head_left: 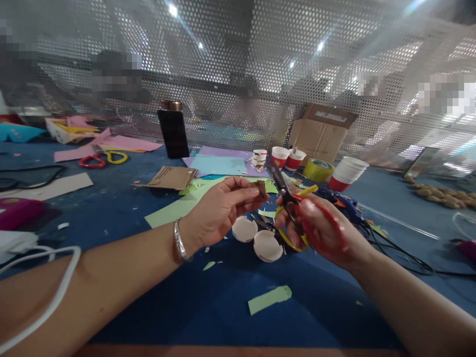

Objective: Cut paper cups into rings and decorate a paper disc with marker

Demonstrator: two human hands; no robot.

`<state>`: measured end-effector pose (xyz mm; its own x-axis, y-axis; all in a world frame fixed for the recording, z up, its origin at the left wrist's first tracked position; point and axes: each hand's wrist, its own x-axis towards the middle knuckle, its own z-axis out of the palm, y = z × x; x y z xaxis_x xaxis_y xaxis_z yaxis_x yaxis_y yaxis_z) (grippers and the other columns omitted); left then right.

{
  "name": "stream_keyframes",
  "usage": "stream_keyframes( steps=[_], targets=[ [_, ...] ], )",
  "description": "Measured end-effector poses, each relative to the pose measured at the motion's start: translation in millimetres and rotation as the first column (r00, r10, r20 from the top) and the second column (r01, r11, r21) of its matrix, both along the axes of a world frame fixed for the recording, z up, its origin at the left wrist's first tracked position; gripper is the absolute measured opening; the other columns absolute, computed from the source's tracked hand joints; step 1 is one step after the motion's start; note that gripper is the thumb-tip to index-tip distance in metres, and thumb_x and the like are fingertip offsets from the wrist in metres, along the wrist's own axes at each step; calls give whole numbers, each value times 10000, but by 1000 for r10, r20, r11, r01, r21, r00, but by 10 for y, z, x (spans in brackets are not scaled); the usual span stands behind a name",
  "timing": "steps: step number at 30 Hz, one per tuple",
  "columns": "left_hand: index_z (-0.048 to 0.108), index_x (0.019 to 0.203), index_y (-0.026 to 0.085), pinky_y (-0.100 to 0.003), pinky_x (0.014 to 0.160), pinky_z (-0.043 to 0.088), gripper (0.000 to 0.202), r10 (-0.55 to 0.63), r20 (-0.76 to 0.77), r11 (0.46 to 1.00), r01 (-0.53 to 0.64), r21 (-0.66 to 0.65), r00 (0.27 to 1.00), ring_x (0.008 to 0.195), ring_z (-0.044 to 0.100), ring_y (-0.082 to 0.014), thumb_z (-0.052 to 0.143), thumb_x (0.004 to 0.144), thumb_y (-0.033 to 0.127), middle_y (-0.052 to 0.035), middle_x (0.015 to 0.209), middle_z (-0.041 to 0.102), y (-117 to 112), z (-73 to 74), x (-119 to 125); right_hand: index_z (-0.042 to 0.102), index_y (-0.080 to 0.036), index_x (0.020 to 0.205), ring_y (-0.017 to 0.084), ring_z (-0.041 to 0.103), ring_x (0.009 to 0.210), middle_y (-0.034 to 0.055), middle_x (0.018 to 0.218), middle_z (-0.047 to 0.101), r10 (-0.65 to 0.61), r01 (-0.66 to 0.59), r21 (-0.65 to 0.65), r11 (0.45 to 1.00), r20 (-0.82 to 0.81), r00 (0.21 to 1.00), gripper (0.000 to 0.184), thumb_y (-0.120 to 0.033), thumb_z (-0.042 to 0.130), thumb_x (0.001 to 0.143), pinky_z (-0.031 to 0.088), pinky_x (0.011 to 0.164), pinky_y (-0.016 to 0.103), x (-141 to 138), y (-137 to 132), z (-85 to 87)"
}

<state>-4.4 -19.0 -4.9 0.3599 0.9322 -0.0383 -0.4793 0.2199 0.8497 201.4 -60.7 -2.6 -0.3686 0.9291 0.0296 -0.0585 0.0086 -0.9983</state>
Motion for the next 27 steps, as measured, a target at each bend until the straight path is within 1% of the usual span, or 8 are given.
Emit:
stream_keyframes(
  steps=[2, 4, 7, 10, 12, 18, 23, 27],
  targets=[
    [536, 853, 165, -307, 865, 535, 188, -14, -22, 1000, 15, 12, 1000, 907, 737, -186, 706, 825, 91, -63, 990, 743, -11, 4, -7, 584, -199, 1031, 152, 558, 572, 37, 731, 622, 29, -29, 29, 999, 7, 1000, 528, -697, 562, 857, 424, 504, 283, 11, 11, -17],
    [532, 854, 171, -297, 827, 535, 190, -27, -44, 999, 28, 22, 999, 903, 737, -190, 712, 830, 117, -48, 974, 739, -19, 8, -9, 576, -204, 1041, 152, 545, 607, 22, 723, 597, 6, -11, 66, 998, 72, 997, 516, -677, 612, 838, 428, 536, 283, 12, 36, -31],
    [529, 841, 174, -283, 793, 529, 211, -30, -57, 999, 32, 32, 998, 858, 732, -173, 735, 812, 135, -6, 894, 716, -30, 11, 0, 541, -212, 1032, 116, 500, 611, -23, 739, 548, -39, 16, 129, 992, 177, 984, 492, -546, 780, 760, 399, 535, 246, -10, 64, -37],
    [526, 828, 168, -290, 790, 525, 220, -29, -65, 999, 32, 40, 997, 854, 726, -175, 741, 799, 134, -1, 878, 703, -46, 10, 15, 524, -226, 1043, 97, 475, 612, -48, 748, 518, -14, -22, 162, 987, 218, 976, 450, -421, 818, 764, 386, 547, 229, -30, 59, -40],
    [524, 818, 165, -294, 783, 523, 228, -23, -72, 999, 26, 46, 997, 858, 724, -181, 749, 790, 142, -6, 874, 701, -57, 12, 23, 528, -236, 1054, 97, 469, 622, -51, 754, 512, -13, -36, 190, 981, 251, 968, 413, -376, 809, 785, 384, 557, 228, -27, 45, -48],
    [529, 792, 164, -256, 702, 505, 256, -15, -84, 997, 21, 78, 996, 753, 708, -150, 782, 755, 165, 16, 784, 686, -81, 34, 22, 553, -246, 1071, 115, 483, 652, -40, 781, 524, -97, -4, 274, 962, 354, 930, 385, -377, 793, 800, 411, 598, 249, 11, 44, -81],
    [535, 786, 166, -252, 683, 494, 248, -21, -113, 994, 33, 106, 993, 712, 691, -134, 781, 755, 161, 5, 780, 709, -86, 23, 16, 552, -237, 1033, 115, 479, 636, -36, 774, 515, -78, -21, 254, 967, 375, 924, 325, -407, 748, 837, 419, 576, 250, 10, 42, -70],
    [549, 784, 163, -248, 680, 491, 247, -2, -128, 992, 18, 121, 992, 733, 702, -142, 792, 744, 173, -10, 801, 727, -87, 15, 19, 561, -232, 1000, 129, 491, 685, -23, 806, 519, -96, -37, 291, 956, 430, 898, 286, -408, 730, 852, 426, 610, 260, 13, 41, -48]
  ],
)
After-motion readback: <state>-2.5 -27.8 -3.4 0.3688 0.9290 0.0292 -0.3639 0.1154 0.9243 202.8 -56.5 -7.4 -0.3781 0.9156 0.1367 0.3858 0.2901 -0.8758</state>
